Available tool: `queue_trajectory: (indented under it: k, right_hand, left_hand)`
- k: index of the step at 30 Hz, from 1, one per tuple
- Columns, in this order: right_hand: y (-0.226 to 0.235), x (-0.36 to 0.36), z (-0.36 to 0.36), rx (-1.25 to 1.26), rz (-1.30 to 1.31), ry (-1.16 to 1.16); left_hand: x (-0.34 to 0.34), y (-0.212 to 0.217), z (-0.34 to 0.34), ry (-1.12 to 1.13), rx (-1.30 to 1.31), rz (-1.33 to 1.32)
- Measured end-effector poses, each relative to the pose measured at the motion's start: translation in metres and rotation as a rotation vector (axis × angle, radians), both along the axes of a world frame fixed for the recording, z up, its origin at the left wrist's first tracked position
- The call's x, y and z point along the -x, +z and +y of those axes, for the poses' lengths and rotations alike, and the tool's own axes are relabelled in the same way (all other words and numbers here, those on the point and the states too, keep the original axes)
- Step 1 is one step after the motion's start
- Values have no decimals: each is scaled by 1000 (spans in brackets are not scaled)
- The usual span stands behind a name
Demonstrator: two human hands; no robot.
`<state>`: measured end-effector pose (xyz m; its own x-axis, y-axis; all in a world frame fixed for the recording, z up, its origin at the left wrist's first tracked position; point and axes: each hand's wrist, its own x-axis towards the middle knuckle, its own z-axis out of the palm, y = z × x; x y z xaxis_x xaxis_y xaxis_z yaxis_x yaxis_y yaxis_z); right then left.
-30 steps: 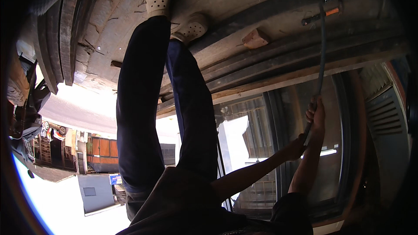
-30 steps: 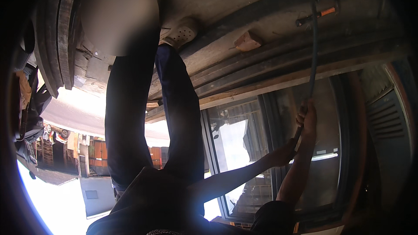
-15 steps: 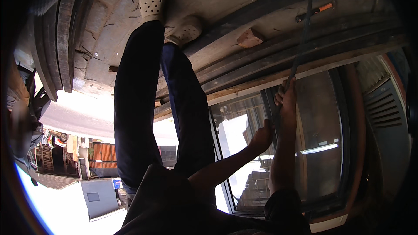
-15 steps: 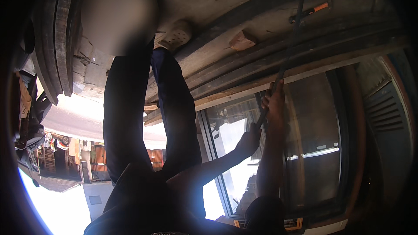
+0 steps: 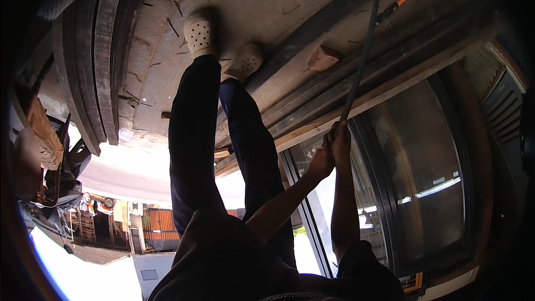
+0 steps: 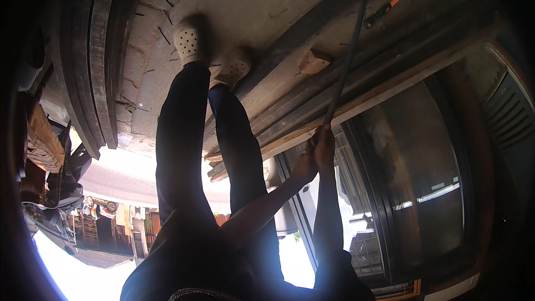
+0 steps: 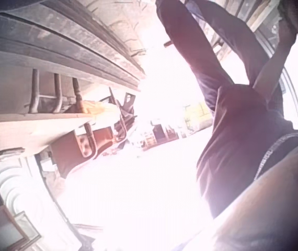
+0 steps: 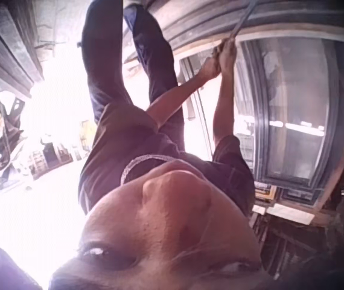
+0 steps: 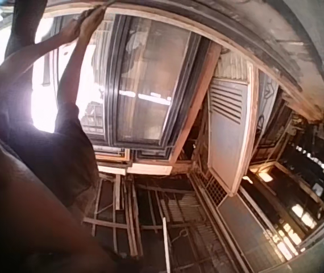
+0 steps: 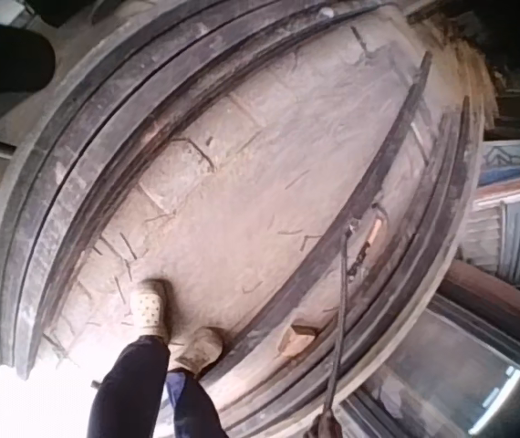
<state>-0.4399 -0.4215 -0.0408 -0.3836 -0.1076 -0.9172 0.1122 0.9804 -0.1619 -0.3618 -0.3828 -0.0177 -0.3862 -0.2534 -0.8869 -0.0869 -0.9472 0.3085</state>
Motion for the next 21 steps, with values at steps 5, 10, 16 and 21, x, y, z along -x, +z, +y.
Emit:
queue_trajectory:
  k: [5,10,16,21]
  right_hand:
    - [-33,6,-17,69,208,246]
    - [-51,24,10,139,259,398]
    - [-118,-47,42,216,465,261]
    - [-190,-141,-6,242,137,-67]
  left_hand:
    - [12,-15,13,52,190,-162]
    - [27,-26,40,54,91,-144]
    - [-43,-92,52,-237,439,-303]
    - [-165,-217,35,-568,807,-408]
